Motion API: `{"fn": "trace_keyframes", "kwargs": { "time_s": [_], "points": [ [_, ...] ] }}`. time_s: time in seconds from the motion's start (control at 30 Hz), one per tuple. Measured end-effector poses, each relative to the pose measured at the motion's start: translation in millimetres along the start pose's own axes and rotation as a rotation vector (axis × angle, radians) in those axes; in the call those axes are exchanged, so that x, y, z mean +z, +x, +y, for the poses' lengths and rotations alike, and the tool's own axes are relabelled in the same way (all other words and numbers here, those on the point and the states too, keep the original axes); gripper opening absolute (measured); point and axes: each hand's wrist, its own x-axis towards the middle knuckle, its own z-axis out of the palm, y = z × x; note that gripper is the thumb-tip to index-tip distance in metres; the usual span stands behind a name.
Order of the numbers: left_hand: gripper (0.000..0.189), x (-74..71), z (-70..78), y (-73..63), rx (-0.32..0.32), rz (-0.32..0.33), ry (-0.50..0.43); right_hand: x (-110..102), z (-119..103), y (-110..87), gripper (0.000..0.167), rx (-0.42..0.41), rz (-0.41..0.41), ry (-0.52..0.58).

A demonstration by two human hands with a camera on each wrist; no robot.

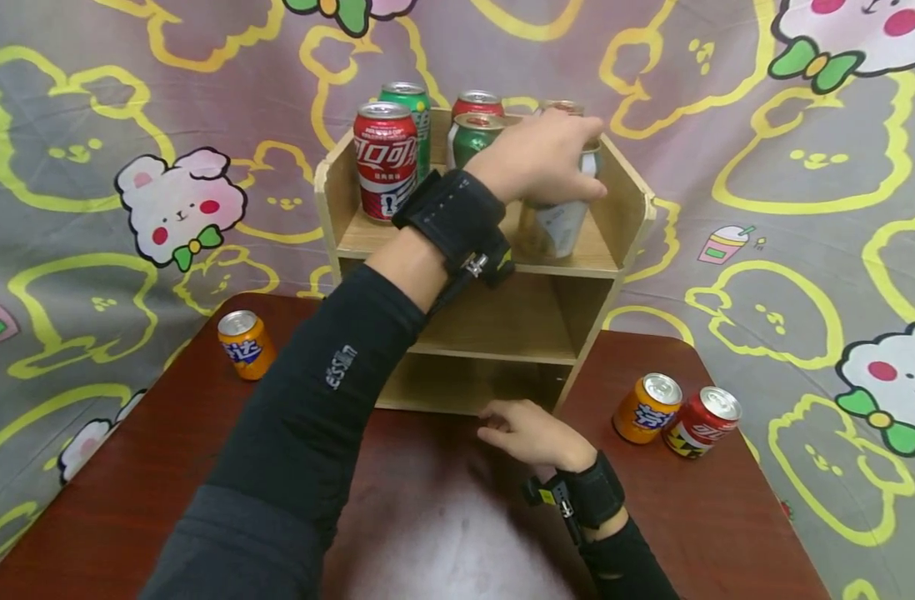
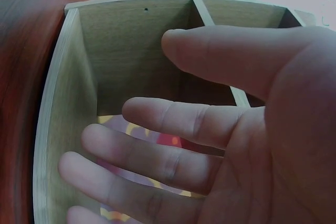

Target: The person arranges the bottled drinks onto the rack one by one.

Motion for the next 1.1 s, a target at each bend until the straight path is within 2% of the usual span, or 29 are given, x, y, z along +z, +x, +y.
{"fn": "trace_keyframes", "kwargs": {
  "time_s": [0.2,0.5,0.73,0.9,1.1],
  "points": [
    [0.069,1.0,3.4,1.9,-0.063,-0.001,0.019,0,-2,-0.1,0.032,-0.005,-0.002,0.013],
    [0.077,5.9,9.8,9.9,-0.194,-0.001,0.043,2,0,0.8,0.033,0.004,-0.009,0.008],
    [0.073,9.8,14.3,12.8,-0.26,0.04,0.043,2,-2,1.5,0.033,-0.006,-0.006,0.001],
    [0.072,8.7,14.4,10.7,-0.245,0.058,-0.022,1,-1,1.7,0.034,0.006,-0.007,0.002],
    [0.046,3.7,4.6,7.4,-0.093,0.048,-0.191,3,0,1.9,0.034,0.018,-0.019,0.002]
  ]
}}
